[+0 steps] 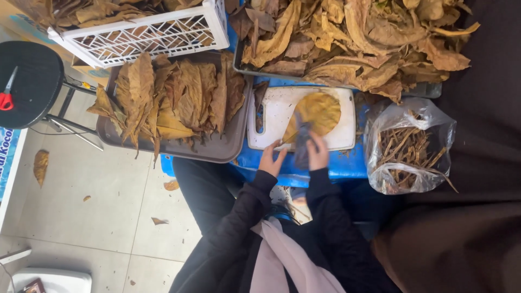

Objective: Flattening and cleaning dried leaves on a board using hands and a small tool.

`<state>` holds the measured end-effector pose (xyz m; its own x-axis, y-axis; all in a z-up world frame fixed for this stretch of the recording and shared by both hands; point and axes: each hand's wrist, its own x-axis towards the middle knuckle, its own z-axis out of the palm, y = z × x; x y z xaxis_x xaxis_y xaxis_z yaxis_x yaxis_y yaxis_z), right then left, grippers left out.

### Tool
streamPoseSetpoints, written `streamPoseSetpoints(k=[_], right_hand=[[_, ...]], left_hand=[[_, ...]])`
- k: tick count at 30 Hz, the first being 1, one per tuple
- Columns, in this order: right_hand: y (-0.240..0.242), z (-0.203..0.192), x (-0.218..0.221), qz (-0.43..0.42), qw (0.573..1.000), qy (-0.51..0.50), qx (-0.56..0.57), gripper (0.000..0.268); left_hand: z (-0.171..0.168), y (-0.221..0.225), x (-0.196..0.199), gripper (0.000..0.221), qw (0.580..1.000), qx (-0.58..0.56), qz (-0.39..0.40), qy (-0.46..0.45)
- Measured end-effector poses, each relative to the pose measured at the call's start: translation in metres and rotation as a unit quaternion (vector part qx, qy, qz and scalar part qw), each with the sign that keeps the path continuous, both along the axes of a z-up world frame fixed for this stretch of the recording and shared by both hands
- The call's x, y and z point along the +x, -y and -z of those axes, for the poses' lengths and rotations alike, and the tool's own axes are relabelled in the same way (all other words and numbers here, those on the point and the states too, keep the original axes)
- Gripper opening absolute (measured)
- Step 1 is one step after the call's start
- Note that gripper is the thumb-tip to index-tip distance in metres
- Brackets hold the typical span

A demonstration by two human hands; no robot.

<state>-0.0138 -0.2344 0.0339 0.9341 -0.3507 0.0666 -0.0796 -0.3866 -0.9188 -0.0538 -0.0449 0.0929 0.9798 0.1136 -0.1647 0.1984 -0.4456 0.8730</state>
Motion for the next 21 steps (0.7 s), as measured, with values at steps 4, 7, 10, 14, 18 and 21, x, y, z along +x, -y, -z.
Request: streamPoseSetpoints(k=[4,7,10,14,18,21], right_hand=[[-0.058,0.007,-0.047,-0.114,0.990,-0.034,0.076,0.035],[-0.068,-0.004,-0.053,-0.137,0.977,-0.077,0.144,0.035],[-0.056,0.033,-0.049,-0.088,0.953,-0.179,0.228,0.034],[-0.053,0.078,-0.044,-0.017,0.905,-0.321,0.280,0.062],[-0.045,0.133,-0.023,-0.053,0.933,-0.296,0.199,0.072],[-0.042,0.114,-0.015,-0.037,0.952,-0.290,0.093,0.064]], left_hand=[[-0.005,0.001,0.006,0.085,0.976,-0.168,-0.035,-0.133],[0.021,-0.011,0.011,0.076,0.976,-0.128,-0.069,-0.161],[0.088,-0.021,0.013,0.069,0.966,-0.124,-0.114,-0.197],[0.139,-0.016,0.003,0.069,0.949,-0.162,-0.139,-0.232],[0.123,-0.004,-0.006,0.069,0.946,-0.195,-0.111,-0.233],[0.082,-0.012,0.001,0.085,0.946,-0.188,-0.096,-0.246]])
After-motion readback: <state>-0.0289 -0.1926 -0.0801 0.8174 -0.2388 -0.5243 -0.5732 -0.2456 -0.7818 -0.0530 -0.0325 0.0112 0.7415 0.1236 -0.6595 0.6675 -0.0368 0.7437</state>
